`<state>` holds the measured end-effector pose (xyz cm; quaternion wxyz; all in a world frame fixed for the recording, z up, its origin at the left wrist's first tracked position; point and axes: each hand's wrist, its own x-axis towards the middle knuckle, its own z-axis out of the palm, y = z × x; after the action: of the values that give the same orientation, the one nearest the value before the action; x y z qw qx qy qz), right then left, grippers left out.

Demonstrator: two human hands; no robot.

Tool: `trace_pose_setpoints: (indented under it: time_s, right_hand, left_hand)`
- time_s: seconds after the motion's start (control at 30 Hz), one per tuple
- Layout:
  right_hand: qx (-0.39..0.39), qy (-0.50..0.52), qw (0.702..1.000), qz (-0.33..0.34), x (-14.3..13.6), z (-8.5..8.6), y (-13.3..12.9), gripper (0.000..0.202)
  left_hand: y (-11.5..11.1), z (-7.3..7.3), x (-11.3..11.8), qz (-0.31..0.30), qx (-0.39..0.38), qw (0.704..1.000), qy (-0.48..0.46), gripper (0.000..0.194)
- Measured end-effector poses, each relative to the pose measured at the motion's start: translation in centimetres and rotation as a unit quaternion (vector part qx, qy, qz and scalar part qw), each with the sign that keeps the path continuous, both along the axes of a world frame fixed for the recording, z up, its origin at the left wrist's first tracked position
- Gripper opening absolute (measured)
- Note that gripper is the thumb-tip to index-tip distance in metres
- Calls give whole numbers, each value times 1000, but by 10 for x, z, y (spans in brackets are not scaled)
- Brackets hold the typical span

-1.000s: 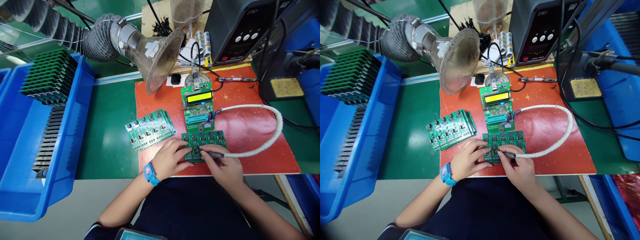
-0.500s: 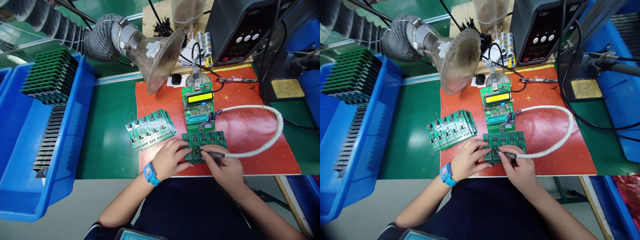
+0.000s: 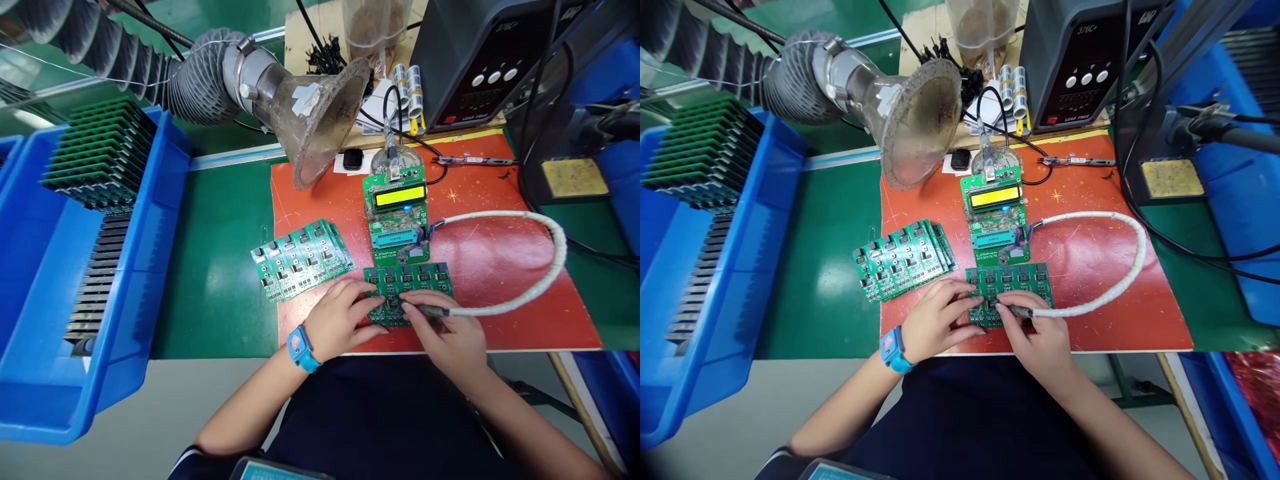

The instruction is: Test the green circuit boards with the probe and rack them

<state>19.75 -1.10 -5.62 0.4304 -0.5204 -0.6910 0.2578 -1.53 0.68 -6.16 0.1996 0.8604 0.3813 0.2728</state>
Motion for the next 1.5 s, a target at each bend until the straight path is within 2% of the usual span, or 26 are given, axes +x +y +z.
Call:
trace_pose_setpoints:
  time_s: [1.17,1.5]
  right_hand:
    - [14,-8,1000,0,0,0,2,6]
    - [5,-11,1000,1,1,1,2,7]
  left_hand:
    - [-1,-1,0,-2,-5,1000,2,45]
    - [-1,-1,-2,-4,-23,1000,-18,53]
